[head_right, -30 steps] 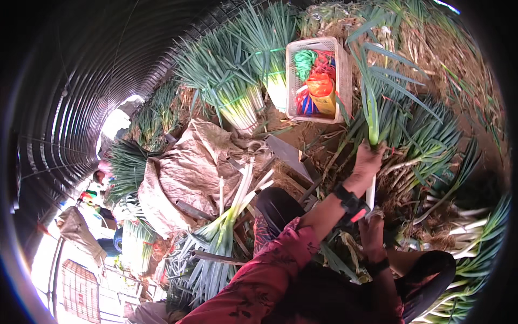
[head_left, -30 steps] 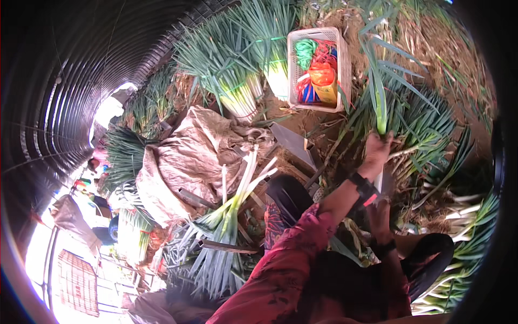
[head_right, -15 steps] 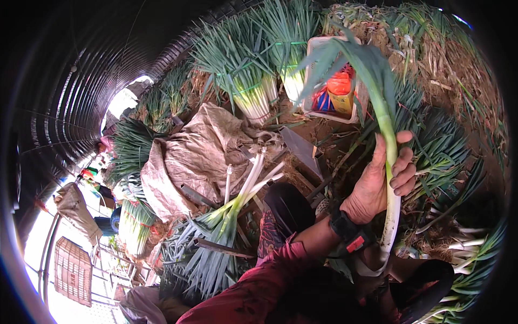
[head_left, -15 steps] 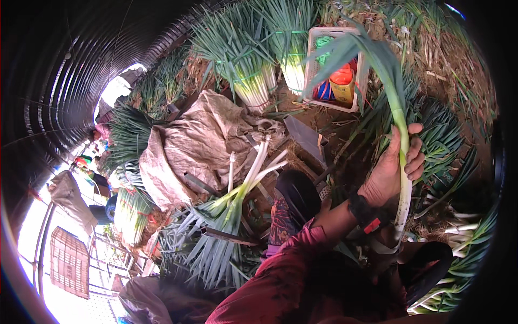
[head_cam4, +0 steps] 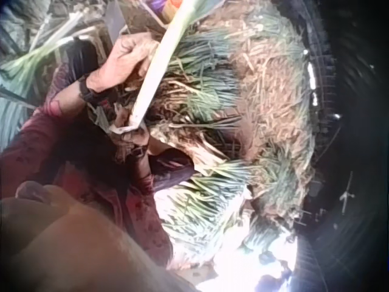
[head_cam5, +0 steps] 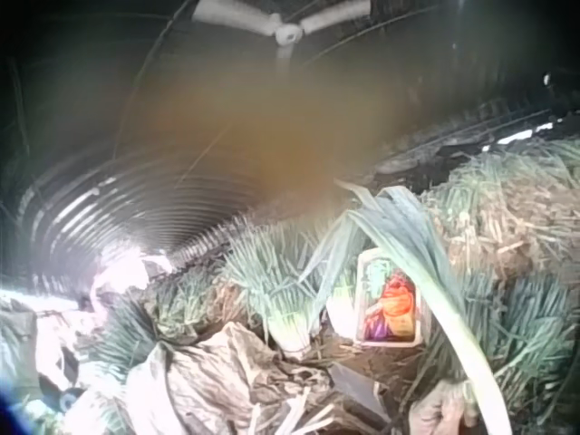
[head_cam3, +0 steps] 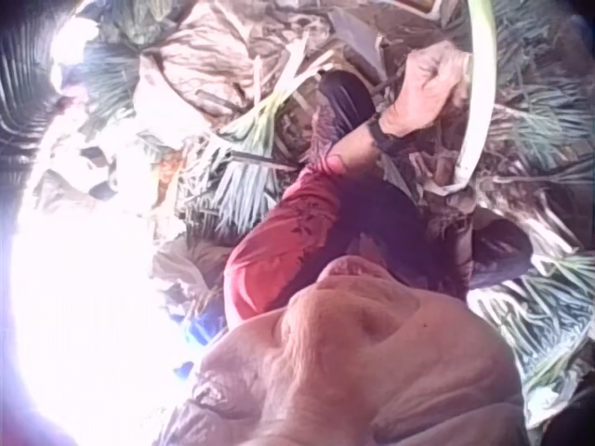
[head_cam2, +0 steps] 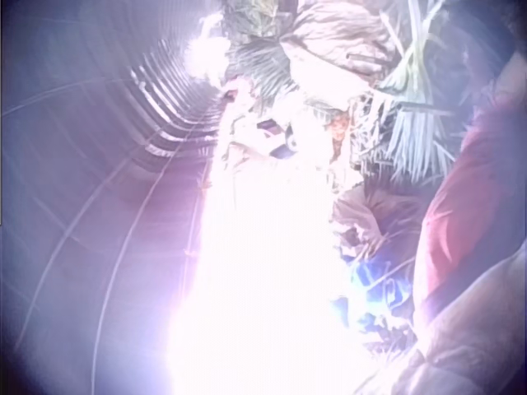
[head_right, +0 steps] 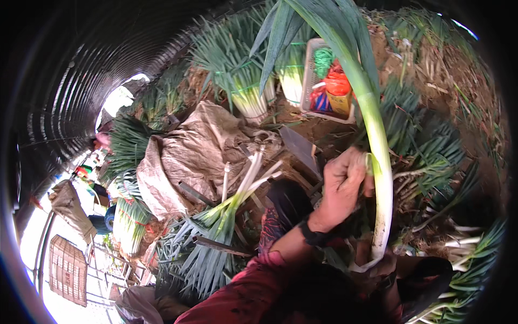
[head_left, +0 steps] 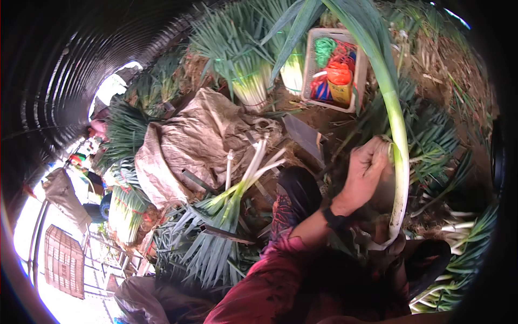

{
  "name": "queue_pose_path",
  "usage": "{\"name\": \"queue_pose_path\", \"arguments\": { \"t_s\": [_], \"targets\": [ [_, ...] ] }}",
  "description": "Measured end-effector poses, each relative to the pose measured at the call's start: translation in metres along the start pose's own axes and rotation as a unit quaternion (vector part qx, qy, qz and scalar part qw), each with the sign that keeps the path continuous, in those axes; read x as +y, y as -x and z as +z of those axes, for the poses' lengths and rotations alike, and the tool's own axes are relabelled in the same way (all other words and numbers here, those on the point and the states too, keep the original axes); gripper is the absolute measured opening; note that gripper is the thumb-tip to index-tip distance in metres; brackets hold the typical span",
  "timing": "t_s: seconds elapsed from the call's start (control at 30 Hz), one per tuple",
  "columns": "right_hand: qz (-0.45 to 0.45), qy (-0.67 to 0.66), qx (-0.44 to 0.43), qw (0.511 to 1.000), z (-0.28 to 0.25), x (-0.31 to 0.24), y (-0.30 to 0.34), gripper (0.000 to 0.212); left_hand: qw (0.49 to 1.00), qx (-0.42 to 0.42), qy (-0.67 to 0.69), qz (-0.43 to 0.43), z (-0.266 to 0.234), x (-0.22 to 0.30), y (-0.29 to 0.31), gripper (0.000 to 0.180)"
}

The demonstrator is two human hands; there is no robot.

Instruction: The person picks up leeks one by one from a pile, peels away the outer layers by hand, and places the cleaned leeks onto a separate stack.

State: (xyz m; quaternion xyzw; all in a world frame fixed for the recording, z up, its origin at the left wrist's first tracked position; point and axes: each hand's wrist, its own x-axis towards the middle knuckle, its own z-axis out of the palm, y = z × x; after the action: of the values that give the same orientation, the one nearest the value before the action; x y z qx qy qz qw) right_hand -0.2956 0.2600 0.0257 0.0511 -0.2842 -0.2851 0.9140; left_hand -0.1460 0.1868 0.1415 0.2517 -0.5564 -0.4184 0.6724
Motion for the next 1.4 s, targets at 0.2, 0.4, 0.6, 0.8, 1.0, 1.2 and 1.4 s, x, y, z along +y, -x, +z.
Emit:
{"name": "queue_pose_path", "arguments": {
  "t_s": [0.2, 0.4, 0.6, 0.8, 1.0, 1.2, 1.4],
  "targets": [
    [0.058, 0.509, 0.172, 0.842, 0.057, -0.014, -0.035, 0.032, 0.794, -0.289, -0.52, 0.128, -0.069, -0.031, 0.048, 0.014],
    [0.052, 0.62, 0.212, 0.754, 0.04, -0.029, -0.045, 0.018, 0.737, -0.416, -0.521, 0.109, -0.102, -0.072, 0.036, 0.021],
    [0.044, 0.757, 0.294, 0.582, -0.006, -0.053, -0.056, 0.018, 0.979, -0.049, 0.035, -0.195, -0.075, -0.065, -0.066, 0.049],
    [-0.049, 0.452, 0.283, 0.844, -0.071, -0.065, -0.068, 0.043, 0.941, 0.01, 0.209, -0.266, -0.087, -0.116, -0.064, 0.049],
    [-0.232, 0.625, 0.331, 0.668, -0.158, -0.117, -0.069, 0.023, 0.932, -0.002, 0.234, -0.275, -0.1, -0.152, -0.07, 0.05],
    [-0.375, 0.224, 0.391, 0.81, -0.128, -0.088, -0.074, 0.02, 0.929, -0.034, 0.239, -0.279, -0.128, -0.163, -0.076, 0.052],
    [-0.298, 0.565, 0.406, 0.653, -0.122, -0.058, -0.02, 0.021, 0.938, 0.043, 0.17, -0.301, -0.127, -0.167, -0.071, 0.057]
  ]
}}
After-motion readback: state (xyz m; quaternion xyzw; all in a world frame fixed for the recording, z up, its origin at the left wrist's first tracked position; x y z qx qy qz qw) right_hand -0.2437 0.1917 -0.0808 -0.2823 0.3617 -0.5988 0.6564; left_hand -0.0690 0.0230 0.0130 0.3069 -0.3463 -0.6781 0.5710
